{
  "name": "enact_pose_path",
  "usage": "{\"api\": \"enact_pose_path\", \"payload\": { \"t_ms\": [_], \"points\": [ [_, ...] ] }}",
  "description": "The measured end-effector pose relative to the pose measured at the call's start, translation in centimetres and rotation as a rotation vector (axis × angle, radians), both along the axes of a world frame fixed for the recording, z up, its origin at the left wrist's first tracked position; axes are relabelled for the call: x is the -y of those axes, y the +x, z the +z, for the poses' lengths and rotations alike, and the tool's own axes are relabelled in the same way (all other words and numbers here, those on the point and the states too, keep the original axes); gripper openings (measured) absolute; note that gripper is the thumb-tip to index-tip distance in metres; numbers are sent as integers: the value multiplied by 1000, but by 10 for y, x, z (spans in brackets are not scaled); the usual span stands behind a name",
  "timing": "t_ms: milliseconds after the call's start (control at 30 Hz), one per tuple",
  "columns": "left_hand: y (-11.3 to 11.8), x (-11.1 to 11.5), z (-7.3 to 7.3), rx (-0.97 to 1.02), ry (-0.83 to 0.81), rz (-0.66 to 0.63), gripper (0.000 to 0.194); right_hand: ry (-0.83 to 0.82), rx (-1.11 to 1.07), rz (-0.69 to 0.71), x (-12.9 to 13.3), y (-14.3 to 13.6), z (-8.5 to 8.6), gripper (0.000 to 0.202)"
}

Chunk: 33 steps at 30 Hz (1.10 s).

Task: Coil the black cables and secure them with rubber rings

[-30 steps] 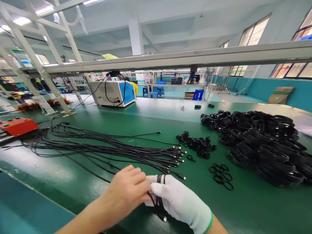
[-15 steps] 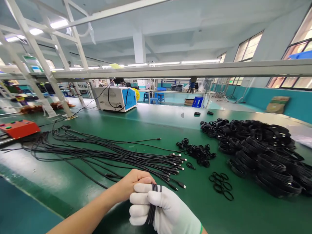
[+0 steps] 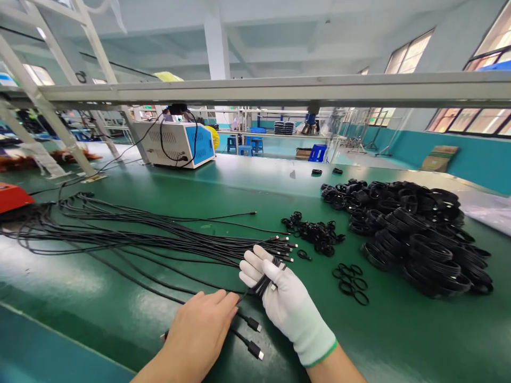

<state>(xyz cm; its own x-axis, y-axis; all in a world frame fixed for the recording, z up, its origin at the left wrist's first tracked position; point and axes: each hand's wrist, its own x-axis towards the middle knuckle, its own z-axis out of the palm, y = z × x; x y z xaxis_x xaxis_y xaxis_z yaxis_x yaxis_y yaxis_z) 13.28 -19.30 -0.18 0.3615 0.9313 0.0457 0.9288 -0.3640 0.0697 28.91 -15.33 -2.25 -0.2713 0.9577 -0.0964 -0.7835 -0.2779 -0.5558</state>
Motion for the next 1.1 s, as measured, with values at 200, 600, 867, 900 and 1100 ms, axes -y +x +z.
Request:
{"api": "enact_pose_path", "payload": {
  "t_ms": [200, 600, 867, 900, 1100],
  "points": [
    [-15, -13, 8, 42, 358, -384, 17, 51, 181, 134, 9, -9, -3, 36],
    [-32, -68, 31, 259, 178, -774, 22, 129, -39, 663, 21, -18, -9, 35],
    [-22, -55, 54, 42, 243, -781, 20, 120, -2, 728, 20, -13, -20, 37],
    [-21, -55, 60, -6, 170, -771, 20, 99, -20, 737, 21, -13, -19, 37],
    [-23, -61, 74, 126, -178, -693, 8, 60, -18, 756, 26, -19, -7, 33]
  ]
}}
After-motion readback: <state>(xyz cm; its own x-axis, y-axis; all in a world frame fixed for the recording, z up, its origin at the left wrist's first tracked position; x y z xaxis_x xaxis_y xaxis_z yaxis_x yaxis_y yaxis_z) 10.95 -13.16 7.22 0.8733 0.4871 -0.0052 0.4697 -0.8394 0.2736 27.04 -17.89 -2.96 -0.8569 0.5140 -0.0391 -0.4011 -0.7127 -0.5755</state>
